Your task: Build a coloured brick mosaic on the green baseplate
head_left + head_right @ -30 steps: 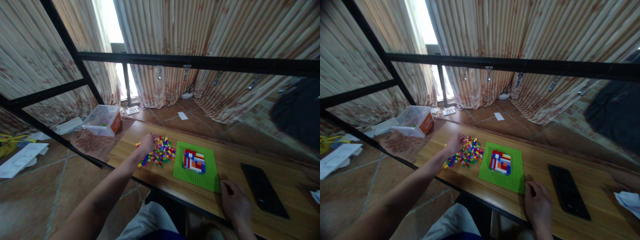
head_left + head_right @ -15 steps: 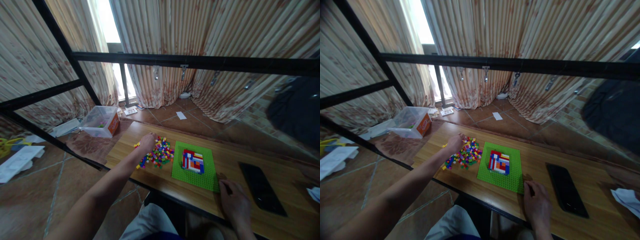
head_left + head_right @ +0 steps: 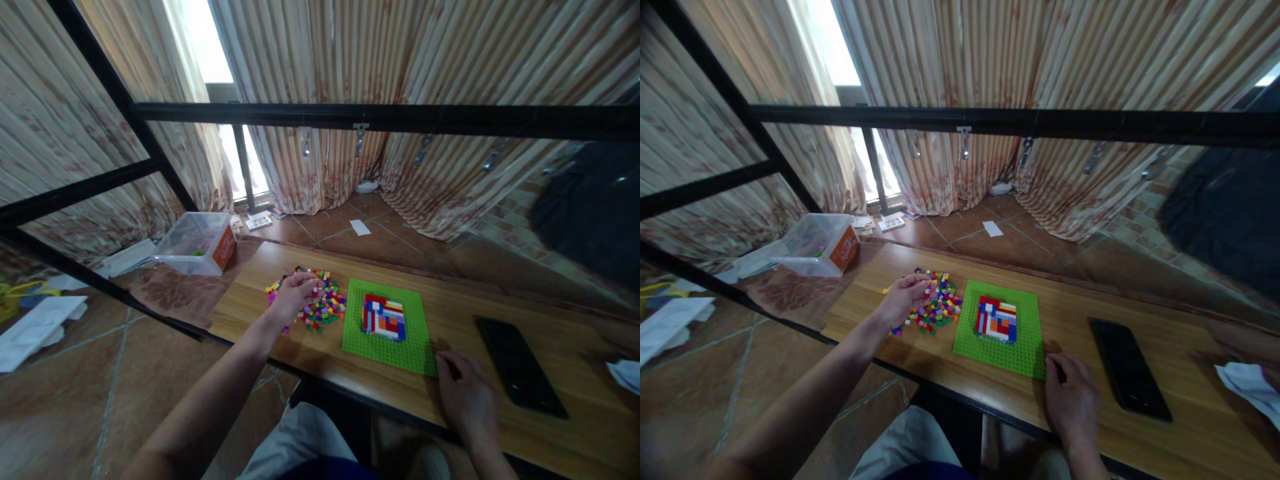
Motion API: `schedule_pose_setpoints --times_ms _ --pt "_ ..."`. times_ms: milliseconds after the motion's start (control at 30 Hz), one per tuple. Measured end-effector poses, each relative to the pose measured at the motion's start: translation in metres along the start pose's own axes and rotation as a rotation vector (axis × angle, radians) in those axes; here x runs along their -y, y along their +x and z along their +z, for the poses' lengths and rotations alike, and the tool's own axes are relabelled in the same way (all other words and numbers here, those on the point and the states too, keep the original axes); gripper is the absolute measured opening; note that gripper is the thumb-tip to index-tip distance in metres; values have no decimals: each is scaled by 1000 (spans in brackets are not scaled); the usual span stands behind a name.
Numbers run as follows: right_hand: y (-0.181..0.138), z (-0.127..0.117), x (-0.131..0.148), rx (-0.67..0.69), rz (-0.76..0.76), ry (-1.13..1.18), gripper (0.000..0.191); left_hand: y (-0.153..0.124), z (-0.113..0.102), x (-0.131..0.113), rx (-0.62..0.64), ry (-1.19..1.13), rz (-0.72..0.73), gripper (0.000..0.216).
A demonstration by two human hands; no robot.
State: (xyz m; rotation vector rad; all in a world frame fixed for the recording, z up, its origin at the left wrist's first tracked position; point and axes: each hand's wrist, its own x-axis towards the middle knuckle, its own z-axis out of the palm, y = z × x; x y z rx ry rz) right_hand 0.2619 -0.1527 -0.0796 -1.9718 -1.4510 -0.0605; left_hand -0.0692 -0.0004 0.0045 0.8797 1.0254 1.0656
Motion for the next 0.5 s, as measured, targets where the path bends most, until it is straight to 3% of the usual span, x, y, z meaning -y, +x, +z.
schedule_pose_setpoints --times_ms 267,500 --pt "-1 1 -1 -1 5 -3 49 -3 18 12 -154 23 -34 16" --pt "-2 1 -5 -6 3 -17 49 1 22 19 -176 43 -68 18"
